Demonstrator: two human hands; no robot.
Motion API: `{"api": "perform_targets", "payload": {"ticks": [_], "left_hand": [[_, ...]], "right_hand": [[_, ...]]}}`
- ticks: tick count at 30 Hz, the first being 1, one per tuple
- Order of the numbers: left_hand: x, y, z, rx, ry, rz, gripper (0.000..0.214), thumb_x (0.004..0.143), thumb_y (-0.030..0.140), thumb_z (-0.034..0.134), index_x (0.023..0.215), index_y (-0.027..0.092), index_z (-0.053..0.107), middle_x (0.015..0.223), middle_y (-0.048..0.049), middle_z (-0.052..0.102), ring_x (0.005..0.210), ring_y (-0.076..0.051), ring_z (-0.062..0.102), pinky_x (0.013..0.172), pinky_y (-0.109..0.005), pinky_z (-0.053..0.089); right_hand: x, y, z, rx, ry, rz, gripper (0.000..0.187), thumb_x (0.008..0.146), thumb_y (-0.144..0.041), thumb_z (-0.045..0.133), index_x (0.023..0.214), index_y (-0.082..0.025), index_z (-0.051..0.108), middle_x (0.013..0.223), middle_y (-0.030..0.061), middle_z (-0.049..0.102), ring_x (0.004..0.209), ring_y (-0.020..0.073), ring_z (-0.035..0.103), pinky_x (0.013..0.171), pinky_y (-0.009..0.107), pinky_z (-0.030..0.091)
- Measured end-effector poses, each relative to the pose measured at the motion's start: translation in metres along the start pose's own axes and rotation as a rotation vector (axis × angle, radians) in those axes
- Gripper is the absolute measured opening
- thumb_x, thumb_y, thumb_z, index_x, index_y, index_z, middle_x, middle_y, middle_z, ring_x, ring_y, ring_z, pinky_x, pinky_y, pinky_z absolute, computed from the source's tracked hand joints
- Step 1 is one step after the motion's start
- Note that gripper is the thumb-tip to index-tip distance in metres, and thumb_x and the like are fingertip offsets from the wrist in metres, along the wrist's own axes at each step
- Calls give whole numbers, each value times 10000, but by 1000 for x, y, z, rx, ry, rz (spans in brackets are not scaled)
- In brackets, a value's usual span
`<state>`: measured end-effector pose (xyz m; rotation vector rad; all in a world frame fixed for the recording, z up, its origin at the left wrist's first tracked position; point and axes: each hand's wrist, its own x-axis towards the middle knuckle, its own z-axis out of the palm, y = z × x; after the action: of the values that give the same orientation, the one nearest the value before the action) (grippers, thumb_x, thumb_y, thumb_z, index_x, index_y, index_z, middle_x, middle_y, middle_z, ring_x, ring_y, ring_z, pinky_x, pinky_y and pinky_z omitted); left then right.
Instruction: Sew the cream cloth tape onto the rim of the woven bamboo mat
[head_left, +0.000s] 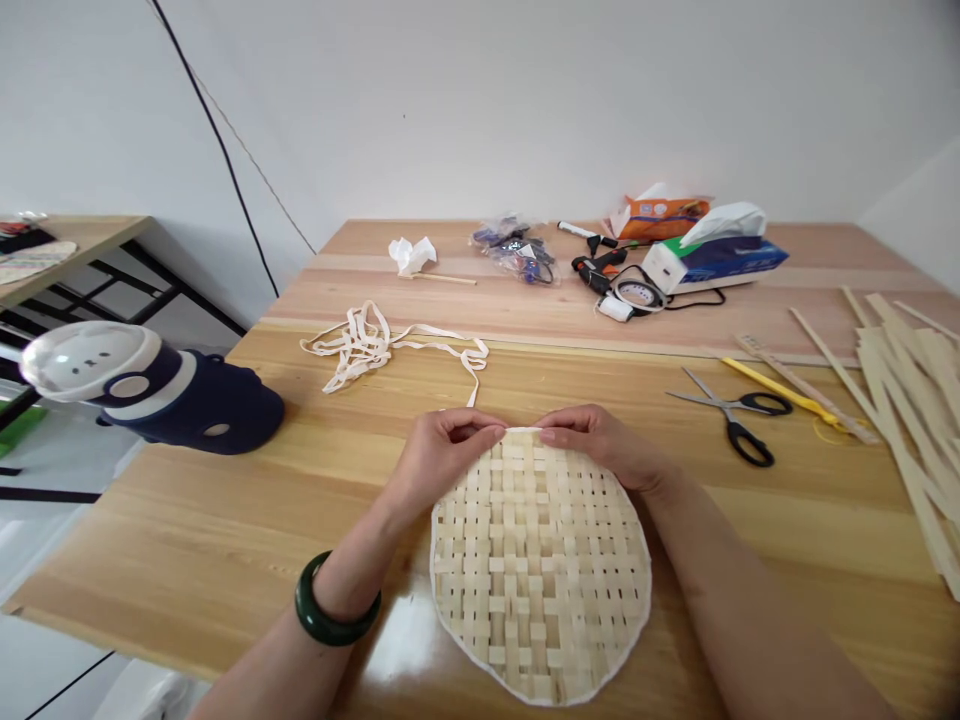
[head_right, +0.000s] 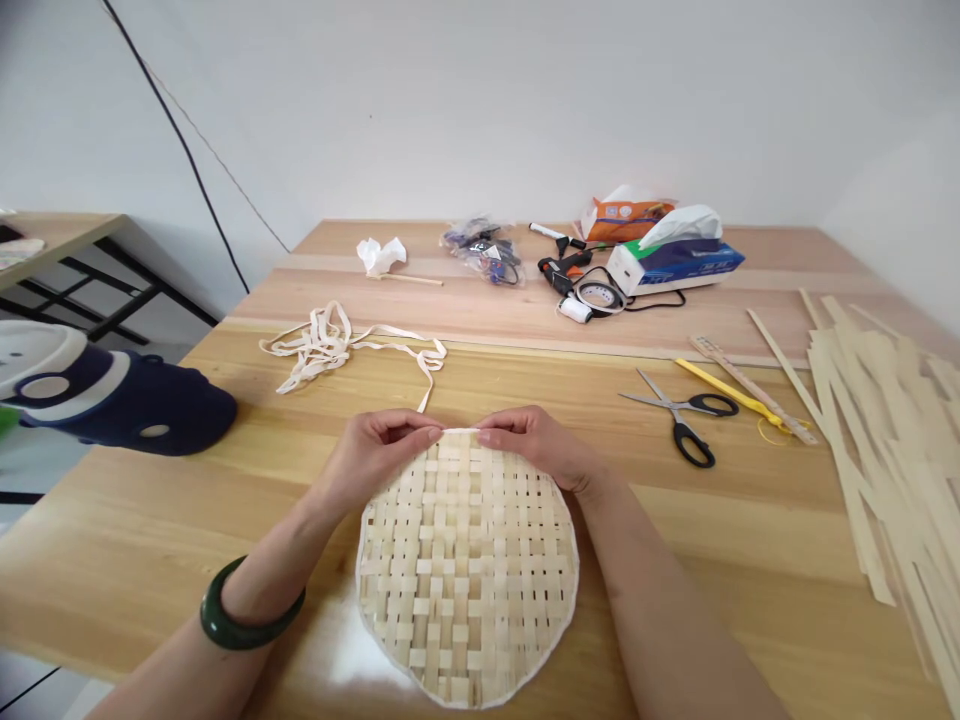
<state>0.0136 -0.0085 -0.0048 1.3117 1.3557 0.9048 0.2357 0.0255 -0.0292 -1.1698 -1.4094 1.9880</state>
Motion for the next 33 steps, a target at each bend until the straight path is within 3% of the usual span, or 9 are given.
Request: {"api": "perform_targets", "payload": {"ticks": [5, 12, 21, 28, 33], "left_hand": [[-2, -2, 3, 113, 175, 155, 167, 834, 322, 687, 765, 175, 729, 743, -21, 743, 661, -146, 657, 591, -238, 509], [-4, -3, -4, 449, -13, 588, 130, 904, 184, 603, 940, 200, 728, 1001, -60, 754, 895, -179, 707, 795, -308, 572], [3, 15, -6, 1072, -144, 690, 196, 950, 202, 502, 874, 167, 679, 889, -31, 749, 717, -171, 709, 567, -267, 485], [6, 25, -1, 1256, -132, 828, 165, 924, 164, 457, 871, 137, 612, 1036, -64, 712, 567, -111, 630, 469, -263, 440], [1, 18, -4, 1272, -153, 842, 145, 926, 163, 436, 897, 136, 575, 1121, -98, 665, 604, -111, 635, 511, -261, 505]], "right_hand": [[0, -1, 0, -24, -11, -9, 291, 782, -466, 735, 895, -199, 765, 828, 1, 695, 695, 115, 576, 638, 230, 434], [2, -4, -1, -64, -67, -13, 321, 812, -474, 701, 1000, -220, 762, 977, 24, 726, 833, 163, 628, 752, 277, 479], [4, -6, 3, -129, -55, -62, 272, 828, -434, 675, 949, -208, 766, 933, 29, 724, 812, 161, 617, 731, 284, 468], [1, -14, 9, -136, -58, -100, 254, 792, -413, 688, 911, -203, 767, 895, 19, 713, 783, 155, 593, 700, 288, 451], [3, -14, 12, -277, -67, -60, 278, 820, -416, 629, 893, -183, 762, 807, 23, 689, 695, 139, 542, 638, 277, 415]]}}
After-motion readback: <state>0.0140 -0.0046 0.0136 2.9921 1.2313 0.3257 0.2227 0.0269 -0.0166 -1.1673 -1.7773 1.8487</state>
